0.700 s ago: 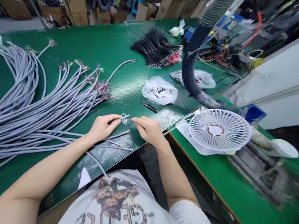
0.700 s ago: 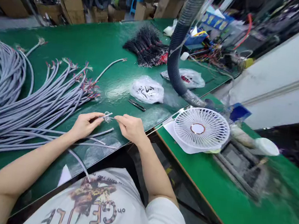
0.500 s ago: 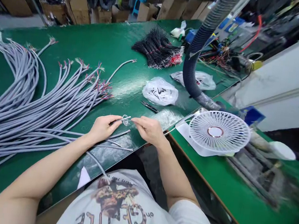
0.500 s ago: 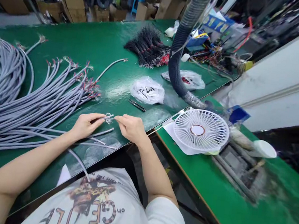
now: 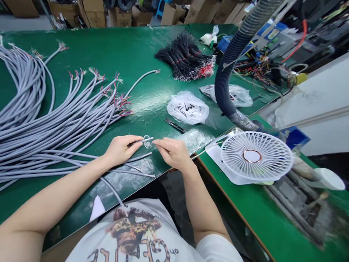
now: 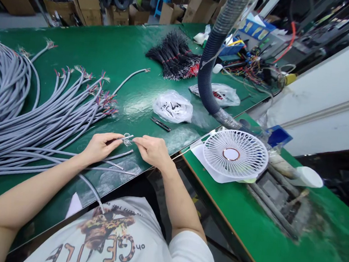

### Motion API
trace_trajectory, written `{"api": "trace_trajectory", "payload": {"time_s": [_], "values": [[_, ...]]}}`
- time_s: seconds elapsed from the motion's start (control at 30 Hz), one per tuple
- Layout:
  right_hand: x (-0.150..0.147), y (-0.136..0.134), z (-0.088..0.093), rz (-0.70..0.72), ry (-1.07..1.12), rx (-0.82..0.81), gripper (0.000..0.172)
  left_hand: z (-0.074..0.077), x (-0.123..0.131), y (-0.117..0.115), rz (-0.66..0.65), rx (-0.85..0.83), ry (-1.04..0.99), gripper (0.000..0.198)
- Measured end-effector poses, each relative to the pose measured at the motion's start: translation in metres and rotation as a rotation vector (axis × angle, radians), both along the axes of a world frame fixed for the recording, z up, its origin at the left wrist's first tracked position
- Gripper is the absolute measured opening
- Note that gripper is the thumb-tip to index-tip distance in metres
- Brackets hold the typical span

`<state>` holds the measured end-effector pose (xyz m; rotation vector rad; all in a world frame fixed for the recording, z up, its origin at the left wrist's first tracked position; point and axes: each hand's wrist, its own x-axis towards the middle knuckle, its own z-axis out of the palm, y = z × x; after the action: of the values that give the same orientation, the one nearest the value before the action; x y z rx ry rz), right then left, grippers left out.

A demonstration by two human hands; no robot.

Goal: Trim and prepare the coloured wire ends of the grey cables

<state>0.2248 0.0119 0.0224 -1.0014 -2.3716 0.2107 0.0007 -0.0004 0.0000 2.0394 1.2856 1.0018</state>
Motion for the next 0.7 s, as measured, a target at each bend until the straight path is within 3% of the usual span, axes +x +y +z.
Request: {"api": "trace_trajectory", "payload": {"time_s": [0.7], "values": [[0.0023,0.0024,-0.0042,0.022,0.051,-0.045,0.025,-0.0007,-0.0005,0.0009,-0.017,-0.011,0.005,0.028]]}}
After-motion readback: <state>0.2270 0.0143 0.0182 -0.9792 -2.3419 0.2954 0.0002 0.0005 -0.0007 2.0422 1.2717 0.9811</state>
